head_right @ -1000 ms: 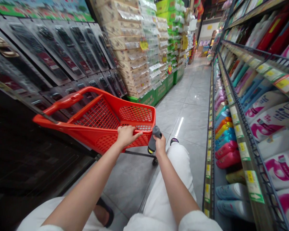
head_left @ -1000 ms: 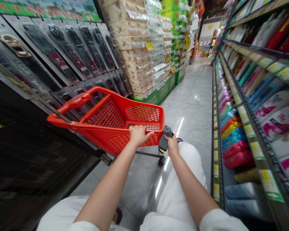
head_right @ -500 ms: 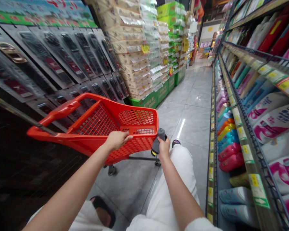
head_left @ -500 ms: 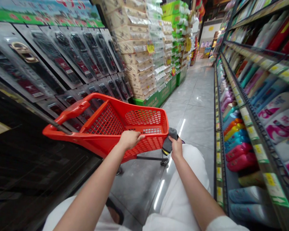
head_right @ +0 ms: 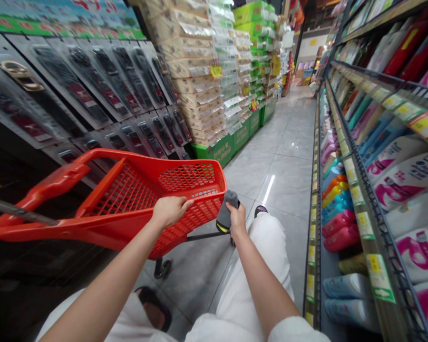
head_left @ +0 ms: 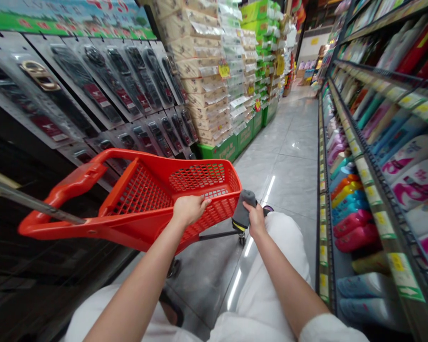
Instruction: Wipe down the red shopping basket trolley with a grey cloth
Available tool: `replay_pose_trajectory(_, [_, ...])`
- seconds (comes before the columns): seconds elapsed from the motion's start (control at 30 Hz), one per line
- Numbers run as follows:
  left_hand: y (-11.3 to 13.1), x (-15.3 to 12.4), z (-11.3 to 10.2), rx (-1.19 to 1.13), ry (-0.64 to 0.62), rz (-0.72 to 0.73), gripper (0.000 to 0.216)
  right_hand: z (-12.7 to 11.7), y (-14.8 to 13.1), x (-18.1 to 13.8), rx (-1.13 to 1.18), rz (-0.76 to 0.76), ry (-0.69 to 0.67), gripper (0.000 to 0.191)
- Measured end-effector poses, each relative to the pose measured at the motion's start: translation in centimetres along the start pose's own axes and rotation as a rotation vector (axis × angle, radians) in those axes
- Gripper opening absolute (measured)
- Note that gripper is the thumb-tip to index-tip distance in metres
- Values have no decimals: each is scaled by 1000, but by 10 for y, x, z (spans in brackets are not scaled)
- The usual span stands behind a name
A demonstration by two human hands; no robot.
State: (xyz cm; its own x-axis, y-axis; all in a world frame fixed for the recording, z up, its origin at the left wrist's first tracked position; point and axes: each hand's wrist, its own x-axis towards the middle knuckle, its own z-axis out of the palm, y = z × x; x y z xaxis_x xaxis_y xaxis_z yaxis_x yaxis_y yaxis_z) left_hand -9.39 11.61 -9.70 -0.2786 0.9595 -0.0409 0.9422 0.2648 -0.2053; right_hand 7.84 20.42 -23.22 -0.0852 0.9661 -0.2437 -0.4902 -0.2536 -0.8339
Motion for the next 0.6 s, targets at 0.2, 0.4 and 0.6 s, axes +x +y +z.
replay_pose_trajectory(0.2, [-9, -1, -2, -3, -23, 7, 73, 17, -13, 25, -388, -439, -20, 42])
replay_pose_trajectory(0.4, [-8, -1, -4, -20, -34, -35, 83, 45, 13, -13, -875, -696, -293, 83])
replay_pose_trajectory(0.6, [-11, -2, -3, -57, -32, -33, 83, 58, 25, -42, -1068, -835, -412, 92])
